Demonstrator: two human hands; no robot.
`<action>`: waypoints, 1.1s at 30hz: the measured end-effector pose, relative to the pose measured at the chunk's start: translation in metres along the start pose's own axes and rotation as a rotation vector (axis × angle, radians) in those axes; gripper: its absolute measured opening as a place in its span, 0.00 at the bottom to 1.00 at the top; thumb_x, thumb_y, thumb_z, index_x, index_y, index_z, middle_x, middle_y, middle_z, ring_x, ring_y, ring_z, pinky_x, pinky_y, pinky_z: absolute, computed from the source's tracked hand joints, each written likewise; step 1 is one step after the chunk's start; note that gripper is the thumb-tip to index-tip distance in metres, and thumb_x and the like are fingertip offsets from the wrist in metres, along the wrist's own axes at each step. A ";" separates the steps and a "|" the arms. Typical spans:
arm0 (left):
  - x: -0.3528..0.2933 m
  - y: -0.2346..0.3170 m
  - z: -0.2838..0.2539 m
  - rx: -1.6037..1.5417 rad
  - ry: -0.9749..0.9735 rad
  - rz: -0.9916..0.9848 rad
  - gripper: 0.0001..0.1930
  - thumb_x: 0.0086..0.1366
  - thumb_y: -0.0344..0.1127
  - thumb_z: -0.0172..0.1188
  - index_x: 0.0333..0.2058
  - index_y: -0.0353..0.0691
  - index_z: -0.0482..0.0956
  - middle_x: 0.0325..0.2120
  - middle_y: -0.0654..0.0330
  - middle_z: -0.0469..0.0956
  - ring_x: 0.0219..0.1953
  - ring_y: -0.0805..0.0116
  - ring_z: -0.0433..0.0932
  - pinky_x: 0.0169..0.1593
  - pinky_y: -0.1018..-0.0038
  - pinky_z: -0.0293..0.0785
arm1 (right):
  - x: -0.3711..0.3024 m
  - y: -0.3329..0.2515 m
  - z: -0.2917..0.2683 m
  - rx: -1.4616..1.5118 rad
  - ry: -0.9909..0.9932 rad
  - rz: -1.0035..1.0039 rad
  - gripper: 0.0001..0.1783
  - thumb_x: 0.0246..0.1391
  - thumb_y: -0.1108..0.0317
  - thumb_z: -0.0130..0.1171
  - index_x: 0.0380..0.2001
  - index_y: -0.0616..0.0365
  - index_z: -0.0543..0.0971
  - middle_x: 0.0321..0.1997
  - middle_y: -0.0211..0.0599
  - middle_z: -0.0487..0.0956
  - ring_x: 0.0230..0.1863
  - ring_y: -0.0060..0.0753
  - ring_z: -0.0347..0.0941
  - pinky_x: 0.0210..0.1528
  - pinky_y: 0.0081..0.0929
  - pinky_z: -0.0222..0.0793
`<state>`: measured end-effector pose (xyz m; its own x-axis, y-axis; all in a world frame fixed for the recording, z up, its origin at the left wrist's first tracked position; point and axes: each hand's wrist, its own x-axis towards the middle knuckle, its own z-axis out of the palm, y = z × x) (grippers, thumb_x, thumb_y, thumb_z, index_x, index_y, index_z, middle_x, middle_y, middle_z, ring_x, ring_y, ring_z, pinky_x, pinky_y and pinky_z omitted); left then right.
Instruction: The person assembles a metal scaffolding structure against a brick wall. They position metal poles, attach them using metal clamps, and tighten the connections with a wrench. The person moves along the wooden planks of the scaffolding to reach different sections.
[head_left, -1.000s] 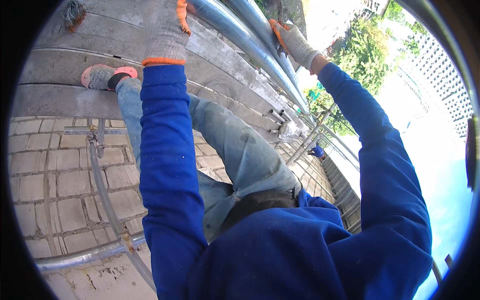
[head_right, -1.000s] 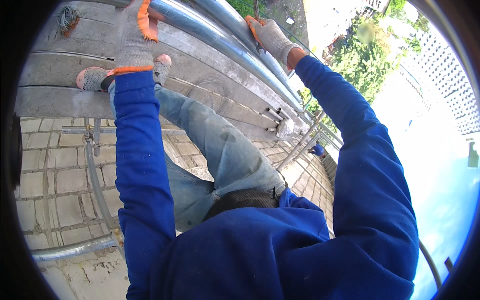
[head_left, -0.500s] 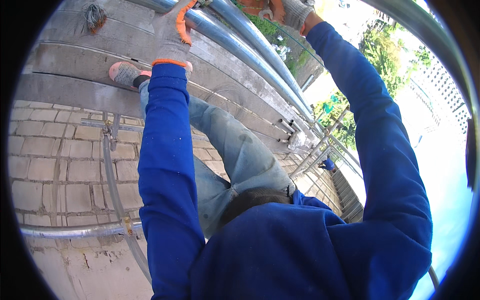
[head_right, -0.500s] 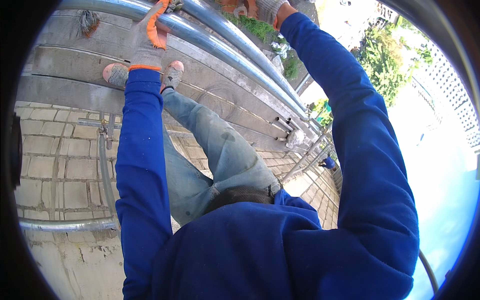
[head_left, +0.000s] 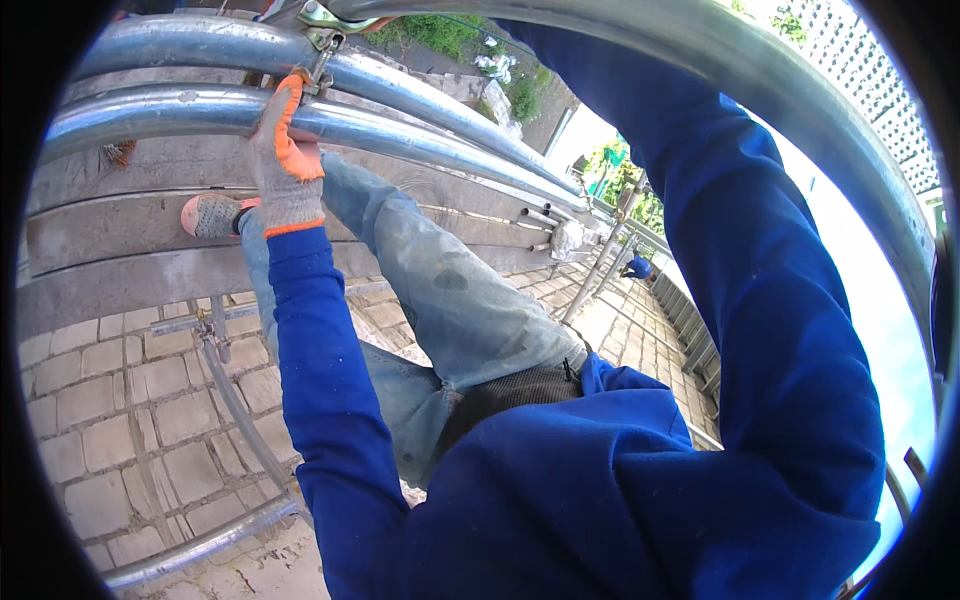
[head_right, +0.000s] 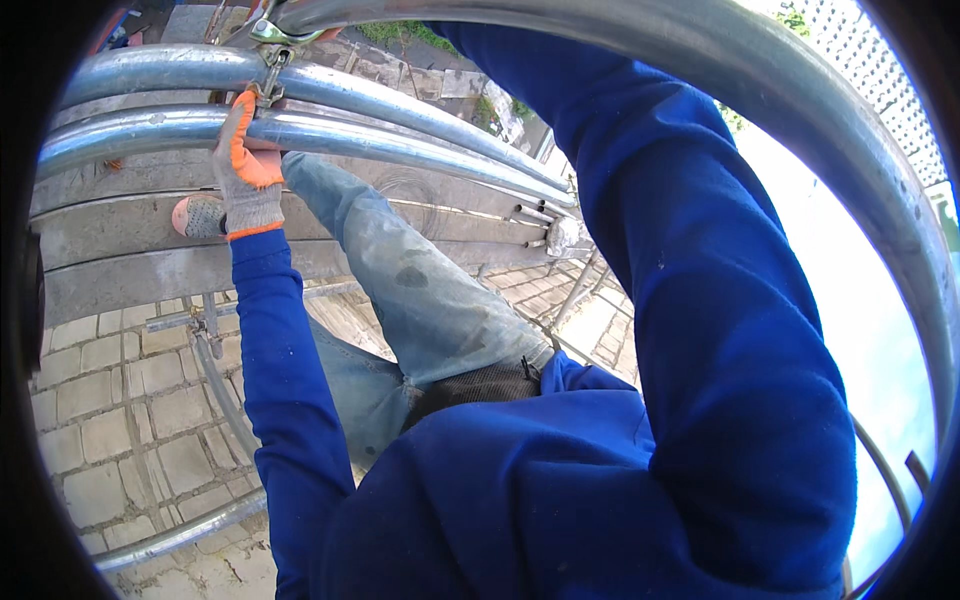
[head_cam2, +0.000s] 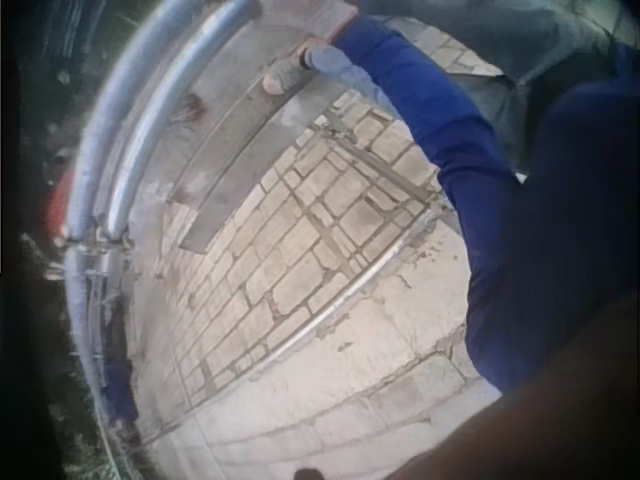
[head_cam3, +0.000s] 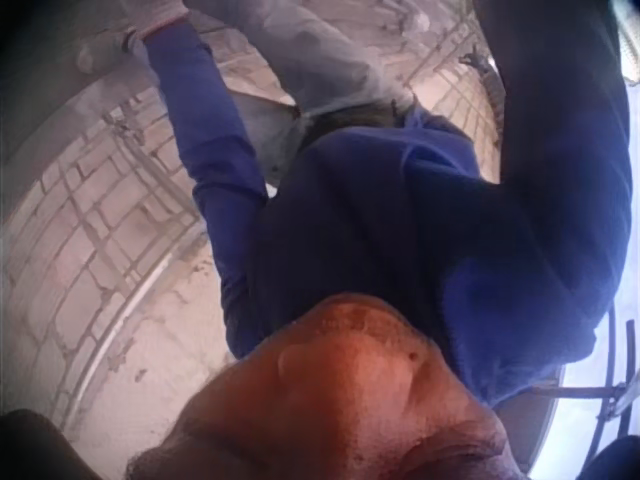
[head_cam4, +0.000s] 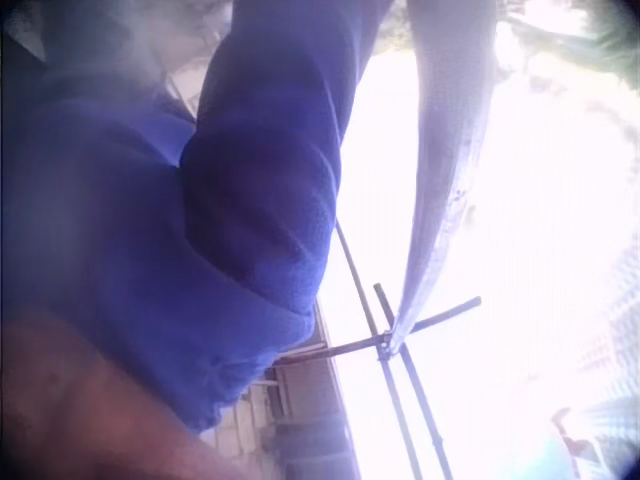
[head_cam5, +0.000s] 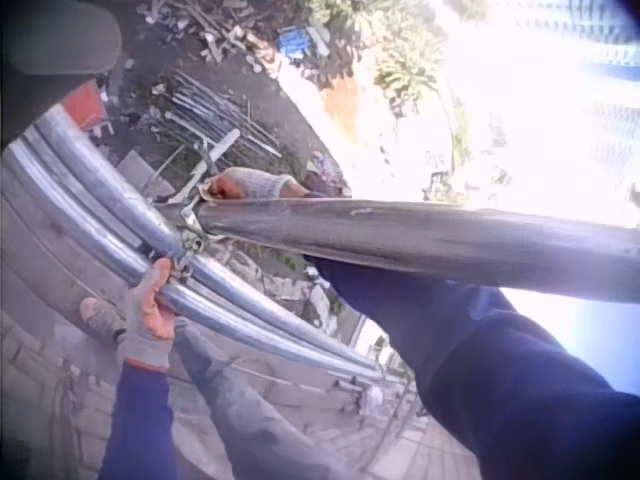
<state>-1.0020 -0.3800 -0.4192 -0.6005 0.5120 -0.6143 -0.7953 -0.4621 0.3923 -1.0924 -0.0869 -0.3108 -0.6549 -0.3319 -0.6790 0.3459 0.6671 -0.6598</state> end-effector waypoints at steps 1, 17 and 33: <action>0.002 -0.001 -0.013 -0.036 0.012 0.020 0.17 0.69 0.34 0.59 0.51 0.29 0.81 0.54 0.53 0.79 0.57 0.65 0.76 0.64 0.70 0.69 | 0.014 -0.005 -0.002 -0.212 0.028 -0.025 0.10 0.63 0.62 0.58 0.34 0.56 0.82 0.27 0.31 0.80 0.28 0.25 0.74 0.29 0.27 0.71; -0.031 0.008 -0.002 -0.312 0.037 -0.154 0.18 0.61 0.33 0.65 0.50 0.36 0.81 0.52 0.57 0.79 0.53 0.60 0.78 0.58 0.58 0.74 | 0.029 -0.010 0.044 -0.433 0.288 0.255 0.13 0.63 0.57 0.56 0.47 0.43 0.83 0.38 0.34 0.83 0.36 0.38 0.80 0.40 0.31 0.79; -0.029 0.023 0.023 -0.369 0.030 -0.075 0.18 0.58 0.28 0.69 0.48 0.33 0.83 0.49 0.53 0.82 0.51 0.61 0.80 0.60 0.60 0.74 | 0.006 -0.084 0.023 0.005 0.237 0.454 0.24 0.73 0.47 0.44 0.48 0.46 0.86 0.34 0.32 0.81 0.33 0.20 0.73 0.36 0.23 0.71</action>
<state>-1.0047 -0.3887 -0.3763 -0.5348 0.5356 -0.6535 -0.7502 -0.6569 0.0756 -1.1102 -0.1601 -0.2669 -0.5722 0.1512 -0.8060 0.6338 0.7053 -0.3176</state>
